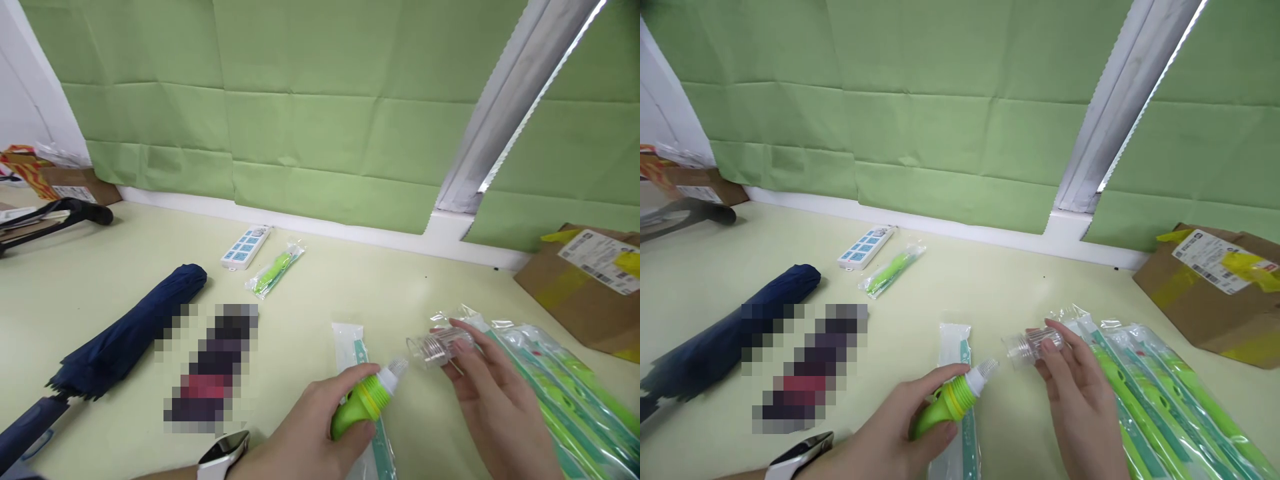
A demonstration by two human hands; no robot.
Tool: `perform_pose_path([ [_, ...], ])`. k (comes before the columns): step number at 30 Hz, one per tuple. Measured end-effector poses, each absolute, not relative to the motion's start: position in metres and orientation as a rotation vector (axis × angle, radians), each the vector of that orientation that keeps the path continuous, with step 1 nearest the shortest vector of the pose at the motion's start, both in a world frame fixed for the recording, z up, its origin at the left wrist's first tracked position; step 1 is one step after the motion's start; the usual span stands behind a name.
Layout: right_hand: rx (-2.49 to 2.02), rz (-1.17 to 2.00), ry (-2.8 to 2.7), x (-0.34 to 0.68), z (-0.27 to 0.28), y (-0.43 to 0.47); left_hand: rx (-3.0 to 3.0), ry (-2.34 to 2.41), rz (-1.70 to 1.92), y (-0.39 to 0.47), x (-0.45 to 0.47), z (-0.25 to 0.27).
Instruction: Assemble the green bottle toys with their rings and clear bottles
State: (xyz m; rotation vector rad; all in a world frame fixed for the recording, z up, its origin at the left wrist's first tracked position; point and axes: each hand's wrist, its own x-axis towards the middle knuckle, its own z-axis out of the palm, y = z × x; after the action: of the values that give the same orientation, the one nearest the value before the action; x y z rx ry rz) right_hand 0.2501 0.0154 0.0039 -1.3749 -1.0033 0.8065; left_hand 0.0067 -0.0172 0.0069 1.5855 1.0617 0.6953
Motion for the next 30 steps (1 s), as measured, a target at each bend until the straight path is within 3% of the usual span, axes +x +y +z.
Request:
perform_pose_path([
  [8,-1.352,1.082,-1.013,0.238,0.001,0.008,1.741,0.905,0.724,-0.009,0.008,0.008],
  [15,-1.348,1.119,-1.14,0.236,-0.003,0.003,1.647,1.1,0.616,-0.012,0.01,-0.012],
  [30,-1.369,1.187,-1.372,0.235,0.004,-0.001,1.761,1.11,0.562,-0.011,0.009,0.005],
])
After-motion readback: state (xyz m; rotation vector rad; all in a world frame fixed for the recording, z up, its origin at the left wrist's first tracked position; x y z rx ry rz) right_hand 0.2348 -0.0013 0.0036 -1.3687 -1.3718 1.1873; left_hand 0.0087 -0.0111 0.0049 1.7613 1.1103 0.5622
